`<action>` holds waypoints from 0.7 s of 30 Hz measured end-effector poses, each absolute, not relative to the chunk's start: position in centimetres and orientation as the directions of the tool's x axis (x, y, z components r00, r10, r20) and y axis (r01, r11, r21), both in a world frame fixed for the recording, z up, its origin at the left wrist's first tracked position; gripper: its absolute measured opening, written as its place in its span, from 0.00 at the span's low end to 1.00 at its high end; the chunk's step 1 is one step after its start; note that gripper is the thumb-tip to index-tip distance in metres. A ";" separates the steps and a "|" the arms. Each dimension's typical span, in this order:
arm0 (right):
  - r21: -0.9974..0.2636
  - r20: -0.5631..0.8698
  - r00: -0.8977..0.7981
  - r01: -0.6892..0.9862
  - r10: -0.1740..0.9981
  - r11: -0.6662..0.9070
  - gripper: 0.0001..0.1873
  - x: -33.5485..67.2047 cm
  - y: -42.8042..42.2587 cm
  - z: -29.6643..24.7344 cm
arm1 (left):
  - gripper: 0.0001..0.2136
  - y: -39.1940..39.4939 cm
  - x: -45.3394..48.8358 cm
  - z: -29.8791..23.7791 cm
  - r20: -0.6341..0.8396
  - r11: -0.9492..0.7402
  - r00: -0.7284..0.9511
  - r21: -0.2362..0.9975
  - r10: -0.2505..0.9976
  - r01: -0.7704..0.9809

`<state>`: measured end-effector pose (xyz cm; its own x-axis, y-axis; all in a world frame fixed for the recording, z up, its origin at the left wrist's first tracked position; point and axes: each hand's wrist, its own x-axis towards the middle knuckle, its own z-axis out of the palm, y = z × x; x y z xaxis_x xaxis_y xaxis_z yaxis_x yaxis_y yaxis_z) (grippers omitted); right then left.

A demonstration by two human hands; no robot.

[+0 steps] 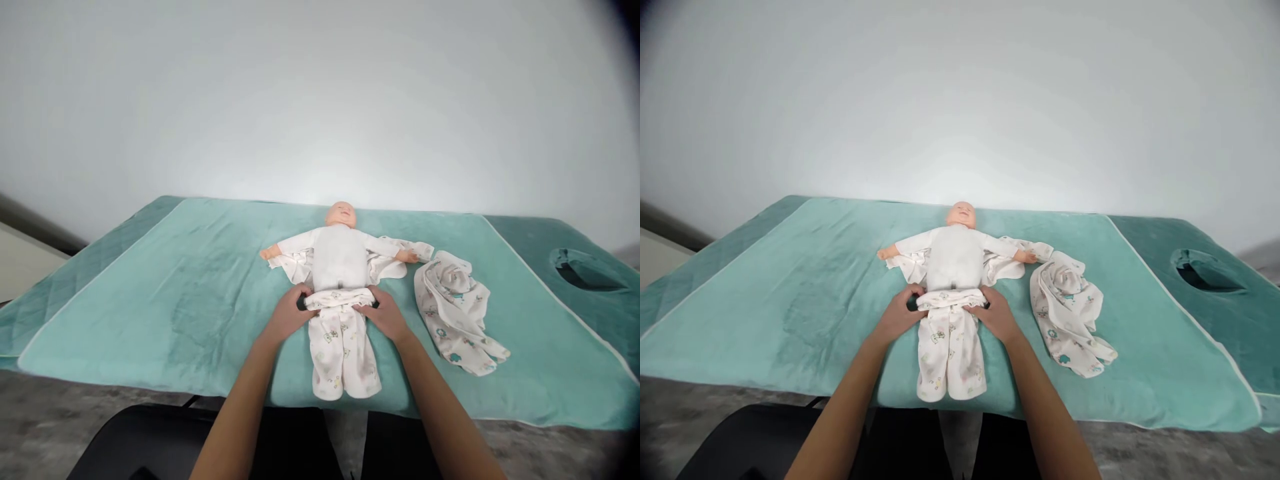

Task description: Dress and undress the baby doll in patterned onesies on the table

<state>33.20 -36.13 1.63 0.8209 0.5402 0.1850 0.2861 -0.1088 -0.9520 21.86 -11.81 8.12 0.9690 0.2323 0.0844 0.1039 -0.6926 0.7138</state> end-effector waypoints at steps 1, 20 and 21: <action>-0.941 0.198 0.837 0.308 0.510 -0.141 0.15 33.0 -35.9 1.6 | 0.09 -12.2 21.7 7.7 0.120 -0.711 0.958 0.695 0.261 0.107; -0.997 0.083 0.869 0.069 0.488 0.046 0.09 28.2 -38.8 1.1 | 0.13 -16.6 16.1 7.9 0.033 -0.652 0.950 0.735 0.309 0.186; -0.996 0.069 0.872 0.035 0.486 0.078 0.09 28.3 -38.9 1.0 | 0.11 -17.1 15.9 7.5 0.051 -0.646 0.942 0.740 0.331 0.187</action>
<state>28.28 -38.92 1.03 0.8715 0.4855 0.0686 0.0349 0.0780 -0.9963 15.92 -17.10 7.51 0.9422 0.3313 0.0506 0.1874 -0.6461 0.7399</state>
